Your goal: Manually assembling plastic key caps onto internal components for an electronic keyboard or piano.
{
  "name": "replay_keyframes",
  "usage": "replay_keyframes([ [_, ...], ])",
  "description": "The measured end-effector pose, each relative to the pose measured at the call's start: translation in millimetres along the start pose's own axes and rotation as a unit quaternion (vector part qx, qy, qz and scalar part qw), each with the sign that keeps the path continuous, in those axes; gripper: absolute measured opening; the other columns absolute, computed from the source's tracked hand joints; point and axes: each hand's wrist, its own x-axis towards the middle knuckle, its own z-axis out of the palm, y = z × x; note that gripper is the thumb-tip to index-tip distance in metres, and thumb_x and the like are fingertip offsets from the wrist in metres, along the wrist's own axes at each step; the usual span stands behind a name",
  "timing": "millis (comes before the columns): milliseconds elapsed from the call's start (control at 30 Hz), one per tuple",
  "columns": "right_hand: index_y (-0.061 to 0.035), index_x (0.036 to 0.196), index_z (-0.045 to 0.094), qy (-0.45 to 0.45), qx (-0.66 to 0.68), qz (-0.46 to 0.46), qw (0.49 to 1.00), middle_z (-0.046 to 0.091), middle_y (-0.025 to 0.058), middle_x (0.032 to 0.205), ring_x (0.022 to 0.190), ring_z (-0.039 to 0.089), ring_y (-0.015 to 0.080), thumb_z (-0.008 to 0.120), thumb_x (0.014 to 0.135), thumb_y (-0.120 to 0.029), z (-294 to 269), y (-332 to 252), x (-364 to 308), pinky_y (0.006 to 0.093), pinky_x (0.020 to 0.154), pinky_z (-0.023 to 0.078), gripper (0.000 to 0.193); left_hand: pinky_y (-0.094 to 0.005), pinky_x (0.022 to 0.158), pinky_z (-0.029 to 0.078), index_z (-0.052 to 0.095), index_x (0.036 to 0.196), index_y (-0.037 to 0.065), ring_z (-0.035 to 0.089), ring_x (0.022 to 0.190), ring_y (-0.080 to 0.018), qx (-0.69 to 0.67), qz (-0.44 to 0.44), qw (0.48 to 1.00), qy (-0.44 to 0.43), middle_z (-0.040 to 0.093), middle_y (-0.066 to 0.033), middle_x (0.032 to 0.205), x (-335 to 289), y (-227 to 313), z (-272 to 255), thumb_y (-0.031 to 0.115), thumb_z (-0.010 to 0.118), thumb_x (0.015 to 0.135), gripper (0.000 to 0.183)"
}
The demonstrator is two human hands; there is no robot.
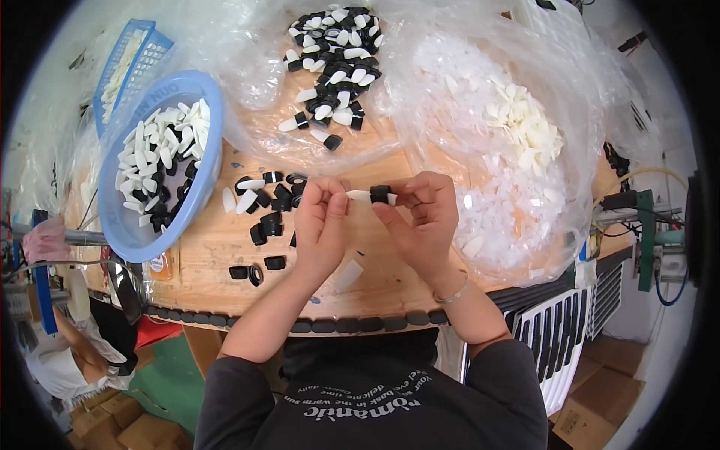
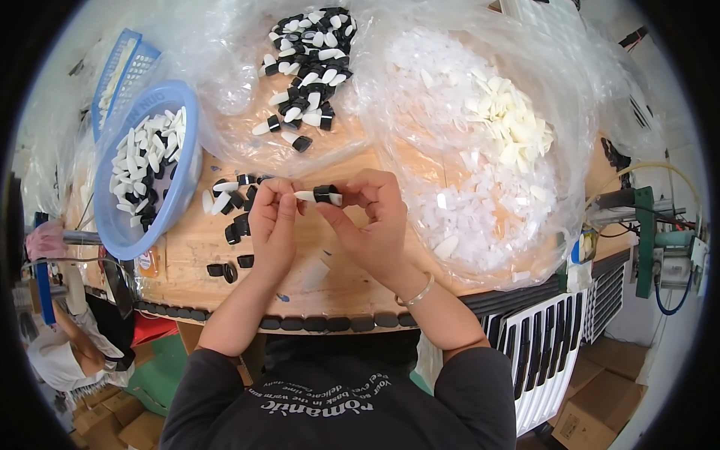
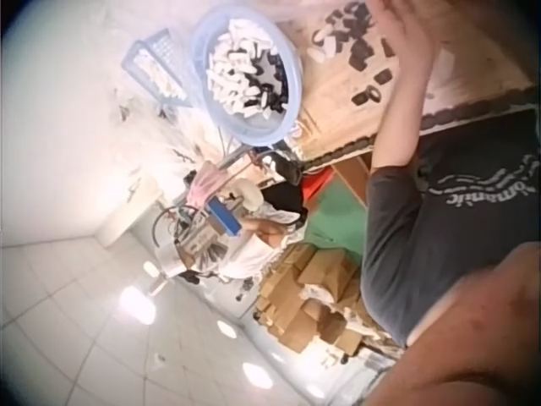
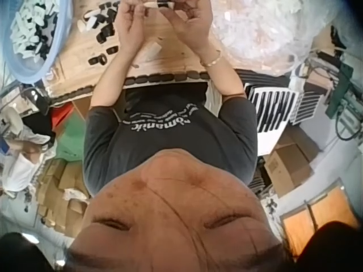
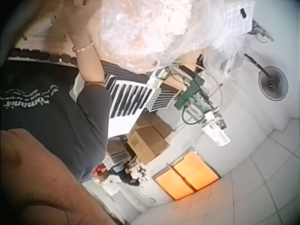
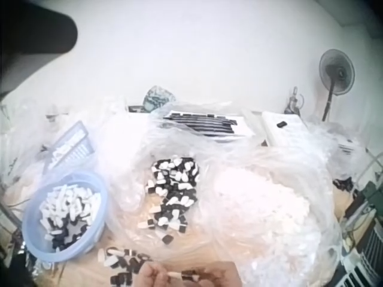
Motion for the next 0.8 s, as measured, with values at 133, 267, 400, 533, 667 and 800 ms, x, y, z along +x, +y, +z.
replay_keyframes([
  [133, -0.0041, 0.100, 0.046, -0.023, -0.143, -0.052, 0.988, 0.064, 0.0090, 0.098, 0.083, 0.063, 0.0130, 0.076, 0.074, 0.003, -4.8, -7.1, 4.4, 0.0232, 0.072, 0.051, 0.041, -0.0213, 0.083, 0.041, 0.050, 0.111, 0.000, 0.053, 0.095, -0.0084, -0.067, -0.021, 0.997, 0.010, 0.056, -0.0064, 0.105, 5.8, 10.5, 12.3, 0.001, 0.049, 0.095, 0.016],
  [267, -0.0030, 0.092, 0.053, -0.059, -0.340, -0.152, 0.926, 0.066, 0.0081, 0.086, 0.072, 0.066, 0.0162, 0.081, 0.070, -0.002, -15.7, -9.8, 8.0, 0.0248, 0.062, 0.053, 0.036, -0.0201, 0.082, 0.043, 0.052, 0.114, -0.002, 0.056, 0.096, -0.0087, -0.060, -0.039, 0.997, -0.042, 0.059, -0.0069, 0.106, 3.0, 8.0, 4.6, -0.001, 0.052, 0.093, 0.020],
  [400, -0.0034, 0.084, 0.058, -0.063, -0.315, -0.222, 0.920, 0.067, 0.0102, 0.082, 0.068, 0.067, 0.0202, 0.081, 0.069, -0.004, -12.8, -12.8, 13.0, 0.0268, 0.059, 0.053, 0.028, -0.0171, 0.075, 0.043, 0.056, 0.108, -0.003, 0.056, 0.085, -0.0055, -0.038, -0.033, 0.999, -0.016, 0.060, -0.0037, 0.097, 1.9, 4.5, 7.0, -0.003, 0.055, 0.091, 0.017],
  [533, -0.0029, 0.085, 0.062, -0.053, -0.282, -0.203, 0.936, 0.067, 0.0123, 0.088, 0.069, 0.067, 0.0224, 0.080, 0.068, -0.002, -11.5, -13.8, 13.8, 0.0279, 0.059, 0.053, 0.025, -0.0150, 0.071, 0.041, 0.057, 0.102, -0.003, 0.053, 0.080, -0.0028, -0.040, -0.024, 0.999, -0.017, 0.059, -0.0017, 0.092, -1.8, 1.6, 4.7, -0.003, 0.057, 0.091, 0.011],
  [667, -0.0027, 0.088, 0.063, -0.040, -0.275, -0.213, 0.937, 0.067, 0.0131, 0.089, 0.068, 0.066, 0.0221, 0.079, 0.068, 0.000, -10.4, -13.8, 12.6, 0.0282, 0.057, 0.053, 0.025, -0.0143, 0.068, 0.040, 0.057, 0.099, -0.002, 0.050, 0.079, -0.0016, -0.053, -0.058, 0.997, -0.004, 0.057, 0.0007, 0.088, -3.5, 2.9, 7.2, -0.003, 0.058, 0.090, 0.009],
  [800, -0.0037, 0.087, 0.064, -0.057, -0.316, -0.208, 0.924, 0.067, 0.0127, 0.088, 0.067, 0.066, 0.0218, 0.078, 0.069, -0.001, -11.3, -14.7, 10.4, 0.0280, 0.057, 0.053, 0.023, -0.0146, 0.066, 0.039, 0.057, 0.098, -0.002, 0.050, 0.076, -0.0017, -0.024, -0.063, 0.998, -0.011, 0.059, 0.0003, 0.090, -5.2, 3.6, 5.6, -0.004, 0.057, 0.090, 0.009],
])
